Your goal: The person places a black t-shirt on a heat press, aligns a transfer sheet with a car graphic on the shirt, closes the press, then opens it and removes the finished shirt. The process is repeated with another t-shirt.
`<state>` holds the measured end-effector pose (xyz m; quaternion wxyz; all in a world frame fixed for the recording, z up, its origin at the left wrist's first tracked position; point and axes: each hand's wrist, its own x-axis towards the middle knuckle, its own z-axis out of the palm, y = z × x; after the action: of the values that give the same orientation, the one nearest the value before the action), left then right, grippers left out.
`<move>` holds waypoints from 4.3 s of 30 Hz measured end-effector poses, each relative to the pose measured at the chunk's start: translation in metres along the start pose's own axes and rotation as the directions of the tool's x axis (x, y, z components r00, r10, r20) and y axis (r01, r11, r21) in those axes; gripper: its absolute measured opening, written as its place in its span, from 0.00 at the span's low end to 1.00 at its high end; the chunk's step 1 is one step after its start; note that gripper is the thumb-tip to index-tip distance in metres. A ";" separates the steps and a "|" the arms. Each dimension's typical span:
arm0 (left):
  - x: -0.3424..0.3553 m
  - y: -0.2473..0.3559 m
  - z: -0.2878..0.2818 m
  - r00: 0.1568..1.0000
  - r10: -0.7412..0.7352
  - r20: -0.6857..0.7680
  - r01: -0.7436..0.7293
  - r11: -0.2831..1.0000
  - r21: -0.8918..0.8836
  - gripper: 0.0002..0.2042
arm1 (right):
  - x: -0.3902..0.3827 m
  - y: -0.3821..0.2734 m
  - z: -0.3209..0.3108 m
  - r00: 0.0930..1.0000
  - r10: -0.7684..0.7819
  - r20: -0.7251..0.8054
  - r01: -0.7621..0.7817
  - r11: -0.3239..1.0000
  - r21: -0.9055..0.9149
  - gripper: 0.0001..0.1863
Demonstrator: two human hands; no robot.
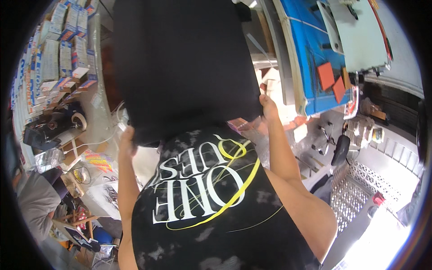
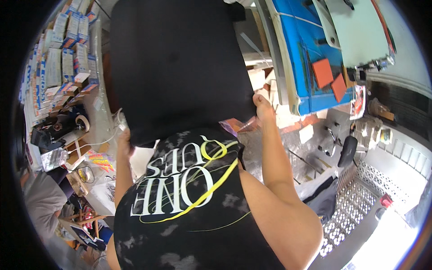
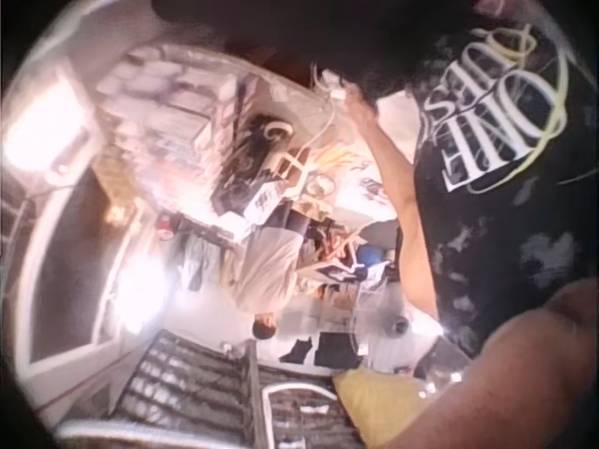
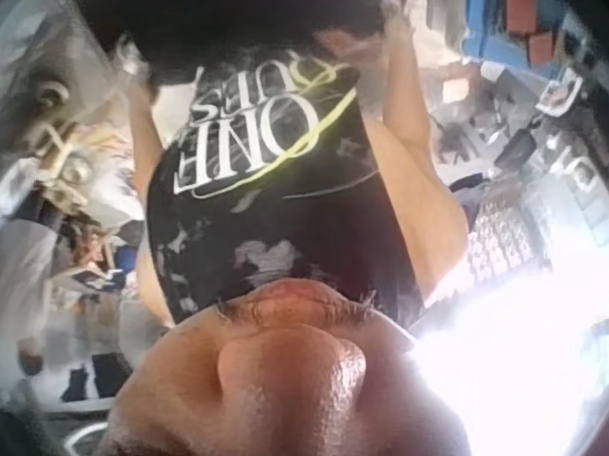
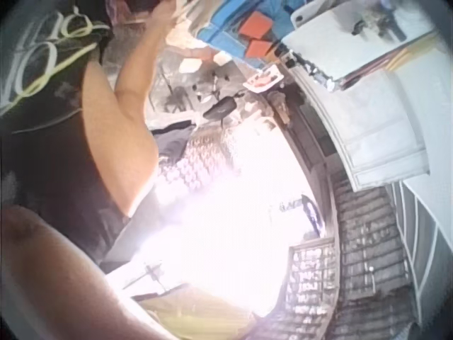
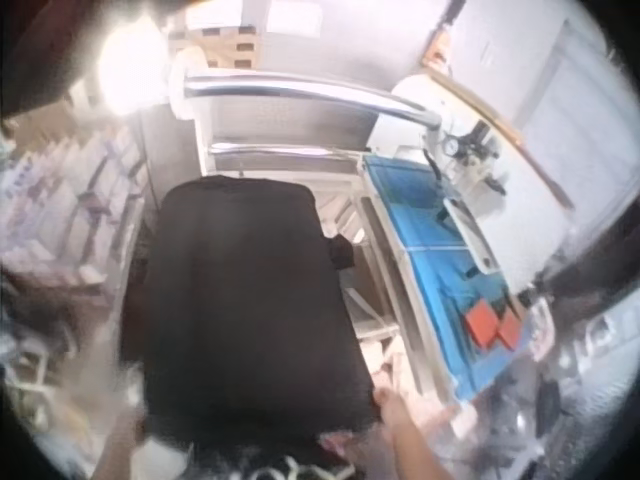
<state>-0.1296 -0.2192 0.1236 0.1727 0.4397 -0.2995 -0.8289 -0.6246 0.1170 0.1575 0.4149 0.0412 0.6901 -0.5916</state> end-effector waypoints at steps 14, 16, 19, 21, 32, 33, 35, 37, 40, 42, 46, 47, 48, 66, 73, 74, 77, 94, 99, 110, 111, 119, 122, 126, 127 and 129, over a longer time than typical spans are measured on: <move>0.208 0.215 0.114 0.957 0.065 0.282 -0.006 0.979 -0.203 0.42 | 0.173 -0.192 0.177 0.927 -0.133 0.350 0.014 0.946 0.323 0.37; 0.236 0.234 0.113 0.979 0.146 0.145 -0.107 0.963 -0.248 0.38 | 0.209 -0.204 0.186 0.927 -0.261 0.269 0.145 0.911 0.386 0.35; 0.268 0.262 0.094 0.961 0.269 -0.069 -0.277 0.920 -0.277 0.30 | 0.270 -0.232 0.181 0.909 -0.377 0.178 0.218 0.794 0.568 0.23; 0.286 0.274 0.077 0.960 0.253 -0.122 -0.278 0.912 -0.301 0.26 | 0.295 -0.240 0.164 0.938 -0.318 0.137 0.181 0.787 0.589 0.20; 0.322 0.257 0.061 0.965 0.262 -0.030 -0.257 0.907 -0.335 0.19 | 0.323 -0.220 0.159 0.842 -0.339 -0.421 0.418 0.901 0.112 0.20; 0.323 0.255 0.062 0.953 0.286 -0.097 -0.302 0.901 -0.310 0.19 | 0.323 -0.221 0.156 0.875 -0.333 -0.350 0.399 0.907 0.135 0.21; 0.322 0.251 0.061 0.962 0.236 -0.137 -0.267 0.919 -0.291 0.16 | 0.324 -0.221 0.152 0.906 -0.387 -0.170 0.421 0.858 0.295 0.22; 0.318 0.254 0.056 0.911 0.315 -0.265 -0.387 0.876 -0.289 0.15 | 0.323 -0.219 0.152 0.973 -0.217 -0.081 0.232 0.928 0.293 0.21; 0.317 0.257 0.049 0.904 0.374 -0.208 -0.425 0.843 -0.330 0.15 | 0.323 -0.221 0.151 0.996 -0.083 0.015 0.073 0.933 0.353 0.20; 0.316 0.258 0.044 0.919 0.358 -0.167 -0.395 0.841 -0.371 0.15 | 0.319 -0.223 0.153 0.998 -0.061 0.024 0.048 0.929 0.366 0.20; 0.323 0.255 0.038 0.923 0.355 -0.150 -0.385 0.825 -0.415 0.13 | 0.318 -0.230 0.153 0.989 -0.130 -0.075 0.148 0.929 0.339 0.22; 0.325 0.253 0.038 0.906 0.385 -0.174 -0.422 0.813 -0.401 0.13 | 0.319 -0.229 0.154 0.986 -0.150 -0.078 0.168 0.929 0.329 0.23; 0.327 0.253 0.038 0.916 0.366 -0.164 -0.401 0.820 -0.408 0.13 | 0.320 -0.229 0.155 0.986 -0.150 -0.077 0.167 0.924 0.345 0.23; 0.294 0.242 0.308 0.344 0.745 0.571 -0.404 -0.432 0.806 0.13 | 0.186 -0.228 0.401 0.429 -0.676 0.599 0.606 -0.276 -0.746 0.24; 0.296 0.304 0.236 0.512 0.729 0.454 -0.233 -0.391 0.890 0.10 | 0.219 -0.295 0.336 0.632 -0.617 0.469 0.402 -0.256 -0.879 0.20; 0.287 0.313 0.222 0.559 0.725 0.402 -0.148 -0.390 0.909 0.11 | 0.216 -0.300 0.324 0.690 -0.596 0.411 0.338 -0.238 -0.911 0.20; 0.279 0.320 0.201 0.462 0.817 0.344 0.014 -0.394 0.919 0.12 | 0.214 -0.297 0.311 0.621 -0.740 0.258 0.164 -0.198 -0.966 0.23; 0.045 0.065 0.095 0.987 -0.002 -0.160 0.013 0.998 0.062 0.30 | 0.009 -0.075 0.108 0.997 0.078 -0.023 -0.081 0.977 -0.199 0.43; 0.014 0.008 0.072 0.979 -0.002 -0.204 0.045 0.977 0.209 0.25 | 0.023 -0.023 0.059 0.993 0.078 0.086 -0.075 0.997 -0.030 0.31; -0.030 -0.027 0.062 0.597 0.677 -0.431 -0.106 0.599 0.793 0.12 | 0.036 -0.095 0.039 0.965 -0.180 -0.191 0.024 0.786 -0.618 0.17; -0.043 -0.025 0.053 0.453 0.775 -0.442 -0.182 0.565 0.805 0.10 | 0.031 -0.111 0.042 0.918 -0.383 -0.106 0.156 0.593 -0.790 0.19; -0.152 -0.096 -0.045 -0.060 0.348 -0.935 0.592 0.767 0.247 0.33 | 0.013 -0.132 0.167 0.500 -0.683 0.533 0.679 -0.072 -0.730 0.30; -0.152 -0.120 -0.044 -0.027 0.347 -0.937 0.669 0.703 0.241 0.34 | 0.011 -0.117 0.184 0.540 -0.533 0.652 0.594 -0.308 -0.744 0.32; -0.146 -0.124 -0.040 -0.068 0.400 -0.914 0.712 0.661 0.236 0.31 | 0.008 -0.109 0.183 0.488 -0.581 0.652 0.597 -0.323 -0.734 0.31; -0.145 -0.122 -0.040 -0.067 0.400 -0.914 0.727 0.647 0.230 0.30 | 0.007 -0.109 0.183 0.445 -0.603 0.662 0.630 -0.315 -0.710 0.31; -0.147 -0.118 -0.041 -0.062 0.370 -0.927 0.717 0.662 0.216 0.29 | 0.007 -0.110 0.183 0.486 -0.594 0.640 0.605 -0.300 -0.738 0.31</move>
<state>-0.0167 -0.0625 0.1217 0.0173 0.9523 -0.2964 -0.0701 -0.5933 -0.0745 0.2478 -0.0257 -0.5879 0.7984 -0.1276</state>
